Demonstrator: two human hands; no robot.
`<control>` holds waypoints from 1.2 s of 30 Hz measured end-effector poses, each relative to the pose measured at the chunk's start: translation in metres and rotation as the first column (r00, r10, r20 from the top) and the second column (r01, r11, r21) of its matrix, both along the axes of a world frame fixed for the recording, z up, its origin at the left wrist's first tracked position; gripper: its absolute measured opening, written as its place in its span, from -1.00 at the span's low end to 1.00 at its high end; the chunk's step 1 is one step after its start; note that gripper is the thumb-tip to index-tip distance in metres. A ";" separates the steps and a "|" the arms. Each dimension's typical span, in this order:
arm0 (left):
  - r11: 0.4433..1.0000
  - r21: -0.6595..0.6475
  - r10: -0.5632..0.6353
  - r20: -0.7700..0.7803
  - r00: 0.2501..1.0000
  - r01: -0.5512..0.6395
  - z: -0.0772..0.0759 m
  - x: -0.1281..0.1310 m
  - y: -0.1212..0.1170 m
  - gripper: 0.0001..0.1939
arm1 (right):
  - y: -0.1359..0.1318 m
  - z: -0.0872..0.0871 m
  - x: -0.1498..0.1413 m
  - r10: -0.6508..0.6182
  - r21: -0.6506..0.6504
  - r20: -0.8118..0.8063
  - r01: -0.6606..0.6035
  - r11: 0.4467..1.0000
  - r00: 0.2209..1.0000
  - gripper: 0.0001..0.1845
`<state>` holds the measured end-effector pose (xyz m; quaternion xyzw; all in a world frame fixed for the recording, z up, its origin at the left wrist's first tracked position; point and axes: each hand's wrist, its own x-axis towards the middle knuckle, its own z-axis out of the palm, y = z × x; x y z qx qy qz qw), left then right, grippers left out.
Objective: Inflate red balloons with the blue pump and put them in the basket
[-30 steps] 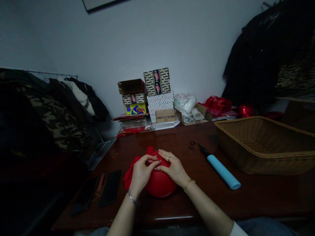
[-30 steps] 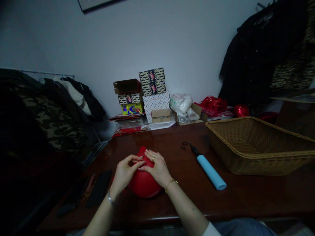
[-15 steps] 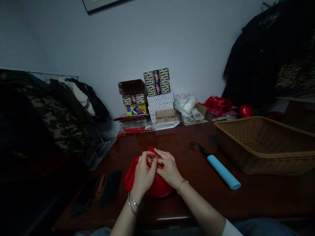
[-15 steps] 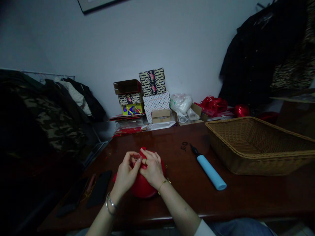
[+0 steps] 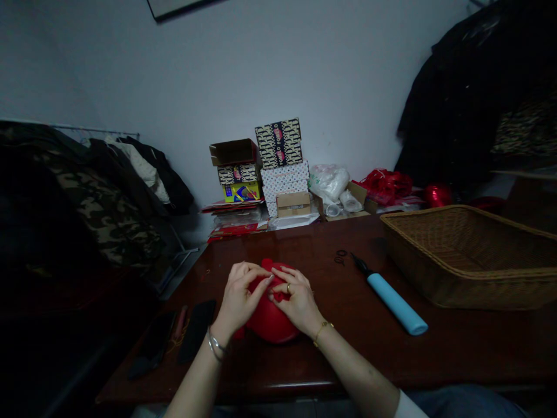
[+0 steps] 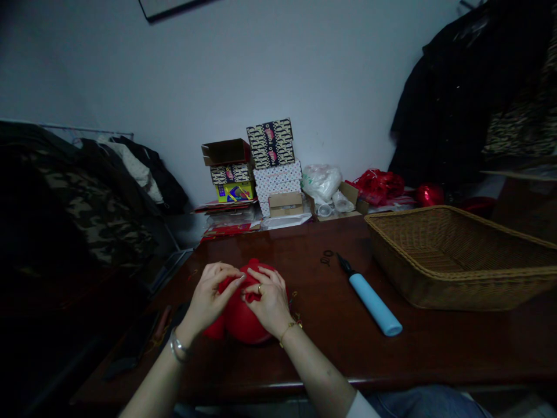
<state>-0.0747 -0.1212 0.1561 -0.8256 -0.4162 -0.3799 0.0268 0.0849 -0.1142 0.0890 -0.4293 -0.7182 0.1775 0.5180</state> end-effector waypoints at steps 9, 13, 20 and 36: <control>0.953 -0.224 -0.204 0.017 0.979 0.202 -0.016 -0.009 0.005 -0.79 | 0.003 -0.002 0.002 0.019 -0.006 0.017 -0.019 1.000 1.000 -0.93; 0.969 -0.185 -0.157 0.039 0.987 0.161 -0.009 0.002 -0.003 -0.83 | 0.002 0.000 0.002 0.015 0.008 0.048 -0.015 1.000 0.999 -0.94; 0.974 -0.192 -0.126 -0.014 0.992 0.121 -0.008 0.002 -0.003 -0.83 | 0.001 0.000 0.003 0.010 -0.002 0.050 -0.010 1.000 0.999 -0.93; 0.981 -0.190 -0.007 0.109 0.994 0.028 -0.023 0.000 -0.010 -0.88 | 0.000 0.001 0.001 0.006 0.016 0.023 -0.006 1.000 1.000 -0.93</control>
